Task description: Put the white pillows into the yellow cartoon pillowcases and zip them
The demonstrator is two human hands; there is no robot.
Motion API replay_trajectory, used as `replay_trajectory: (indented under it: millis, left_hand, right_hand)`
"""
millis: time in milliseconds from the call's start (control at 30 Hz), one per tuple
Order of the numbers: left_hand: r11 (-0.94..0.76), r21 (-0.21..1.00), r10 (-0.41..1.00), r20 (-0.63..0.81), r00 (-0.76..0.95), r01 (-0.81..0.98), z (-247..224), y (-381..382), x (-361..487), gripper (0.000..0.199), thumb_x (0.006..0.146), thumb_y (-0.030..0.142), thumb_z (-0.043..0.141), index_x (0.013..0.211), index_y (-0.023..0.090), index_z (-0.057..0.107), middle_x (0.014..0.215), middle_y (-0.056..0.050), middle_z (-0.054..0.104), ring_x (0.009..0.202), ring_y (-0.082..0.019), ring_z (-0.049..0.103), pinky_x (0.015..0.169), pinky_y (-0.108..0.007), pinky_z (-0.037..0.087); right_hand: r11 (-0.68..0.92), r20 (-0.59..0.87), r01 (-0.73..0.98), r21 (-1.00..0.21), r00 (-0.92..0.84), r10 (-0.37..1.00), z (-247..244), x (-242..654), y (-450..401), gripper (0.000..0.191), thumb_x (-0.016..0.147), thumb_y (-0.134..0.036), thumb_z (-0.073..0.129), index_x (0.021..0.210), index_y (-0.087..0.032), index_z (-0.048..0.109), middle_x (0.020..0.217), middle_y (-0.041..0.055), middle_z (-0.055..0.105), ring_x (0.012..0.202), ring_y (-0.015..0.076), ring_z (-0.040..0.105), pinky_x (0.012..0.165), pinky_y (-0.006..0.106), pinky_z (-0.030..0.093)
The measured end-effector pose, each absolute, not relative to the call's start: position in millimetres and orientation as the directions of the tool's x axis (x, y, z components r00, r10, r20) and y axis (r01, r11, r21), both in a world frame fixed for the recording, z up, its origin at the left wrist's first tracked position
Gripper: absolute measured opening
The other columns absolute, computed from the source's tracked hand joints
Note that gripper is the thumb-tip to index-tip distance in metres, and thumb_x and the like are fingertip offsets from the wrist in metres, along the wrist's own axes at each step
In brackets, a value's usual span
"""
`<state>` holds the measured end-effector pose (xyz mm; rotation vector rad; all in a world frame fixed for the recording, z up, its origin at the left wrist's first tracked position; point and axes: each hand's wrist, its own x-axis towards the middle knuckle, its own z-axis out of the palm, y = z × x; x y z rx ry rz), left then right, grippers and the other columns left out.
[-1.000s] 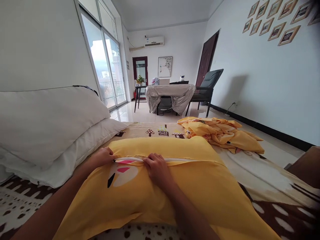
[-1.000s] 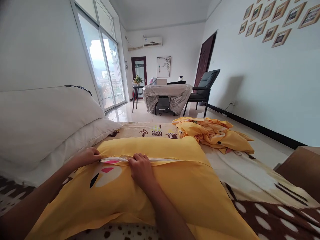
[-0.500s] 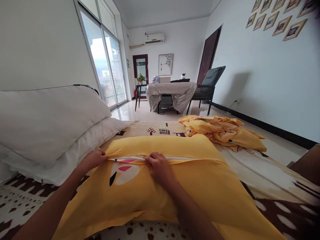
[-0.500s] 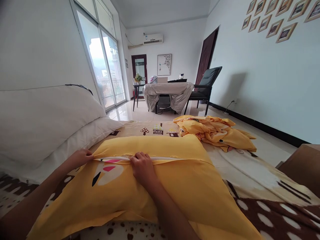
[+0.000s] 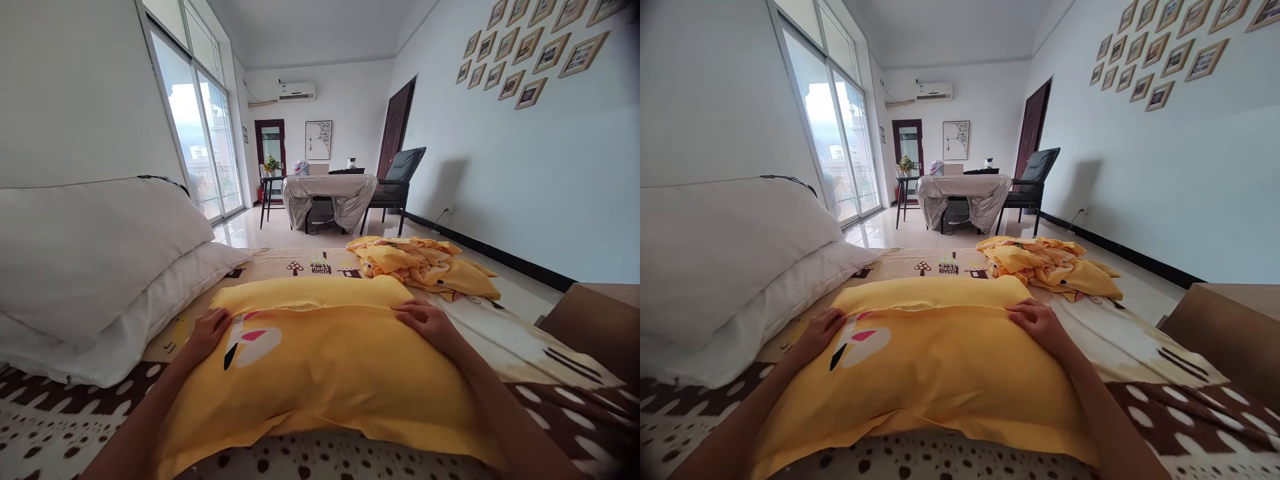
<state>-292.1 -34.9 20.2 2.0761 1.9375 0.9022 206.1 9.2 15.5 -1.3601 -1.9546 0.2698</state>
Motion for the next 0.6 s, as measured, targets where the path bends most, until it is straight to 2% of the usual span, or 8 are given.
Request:
replay_trajectory:
  millis: [67, 167, 267, 333, 400, 500, 600]
  left_hand:
    - [-0.119, 0.524, 0.934, 0.348, -0.084, 0.843, 17.9, -27.2, -285.1, 0.029, 0.082, 0.042, 0.036, 0.064, 0.022, 0.045, 0.070, -0.003, 0.059, 0.075, -0.019, 0.054, 0.073, -0.030, 0.043]
    - [-0.092, 0.557, 0.907, 0.389, -0.161, 0.825, 47.1, -22.8, -274.1, 0.027, 0.084, 0.040, 0.031, 0.067, 0.022, 0.041, 0.067, -0.002, 0.055, 0.069, -0.017, 0.051, 0.065, -0.027, 0.041]
    - [-0.168, 0.572, 0.841, 0.508, -0.186, 0.803, 108.0, -30.6, -267.5, 0.027, 0.086, 0.041, 0.033, 0.070, 0.021, 0.042, 0.067, 0.001, 0.050, 0.069, -0.014, 0.046, 0.062, -0.023, 0.038]
    - [-0.267, 0.577, 0.684, 0.678, -0.270, 0.772, 143.8, -38.9, -268.3, 0.025, 0.087, 0.038, 0.036, 0.070, 0.020, 0.041, 0.064, 0.003, 0.044, 0.064, -0.011, 0.040, 0.058, -0.021, 0.035]
    - [-0.290, 0.535, 0.493, 0.794, -0.355, 0.793, 159.0, -45.0, -272.1, 0.025, 0.086, 0.033, 0.038, 0.065, 0.019, 0.037, 0.059, 0.004, 0.035, 0.058, -0.009, 0.034, 0.055, -0.021, 0.031]
    - [-0.223, 0.383, 0.401, 0.874, -0.274, 0.896, 134.5, -49.0, -274.9, 0.028, 0.081, 0.028, 0.040, 0.056, 0.021, 0.029, 0.052, 0.005, 0.024, 0.051, -0.009, 0.028, 0.055, -0.023, 0.028]
    - [-0.226, 0.237, 0.514, 0.853, -0.091, 0.945, 75.3, -51.4, -268.3, 0.025, 0.075, 0.028, 0.041, 0.052, 0.022, 0.032, 0.046, 0.005, 0.026, 0.047, -0.010, 0.032, 0.055, -0.024, 0.029]
  right_hand:
    - [0.419, 0.455, 0.672, -0.610, -0.136, 0.880, 9.4, 204.6, 9.2, 0.037, 0.077, -0.053, 0.054, 0.069, -0.020, 0.069, 0.078, 0.0089, 0.068, 0.073, 0.0208, 0.060, 0.067, 0.031, 0.045]
    - [0.382, 0.500, 0.648, -0.659, -0.002, 0.866, 27.0, 188.0, 13.2, 0.041, 0.073, -0.055, 0.052, 0.053, -0.019, 0.055, 0.051, 0.0013, 0.056, 0.051, 0.0153, 0.048, 0.050, 0.027, 0.037]
    - [0.386, 0.590, 0.641, -0.663, 0.131, 0.797, 71.5, 180.5, 17.3, 0.040, 0.079, -0.053, 0.042, 0.055, -0.020, 0.046, 0.052, -0.0014, 0.049, 0.052, 0.0128, 0.042, 0.051, 0.026, 0.033]
    - [0.394, 0.684, 0.657, -0.643, 0.261, 0.681, 99.9, 182.1, 14.7, 0.036, 0.084, -0.046, 0.037, 0.058, -0.021, 0.042, 0.053, -0.0028, 0.045, 0.054, 0.0119, 0.039, 0.053, 0.025, 0.031]
    - [0.398, 0.774, 0.708, -0.583, 0.335, 0.537, 114.7, 184.3, 8.1, 0.035, 0.084, -0.040, 0.040, 0.055, -0.021, 0.036, 0.050, -0.0049, 0.036, 0.052, 0.0108, 0.034, 0.053, 0.026, 0.028]
    - [0.412, 0.868, 0.781, -0.469, 0.320, 0.381, 101.0, 183.2, -4.2, 0.039, 0.083, -0.035, 0.043, 0.051, -0.022, 0.026, 0.046, -0.0067, 0.024, 0.047, 0.0092, 0.027, 0.051, 0.026, 0.024]
    - [0.473, 0.919, 0.811, -0.344, 0.187, 0.348, 56.1, 178.4, -15.4, 0.040, 0.083, -0.034, 0.042, 0.049, -0.023, 0.024, 0.047, -0.0058, 0.027, 0.046, 0.0089, 0.029, 0.051, 0.027, 0.023]
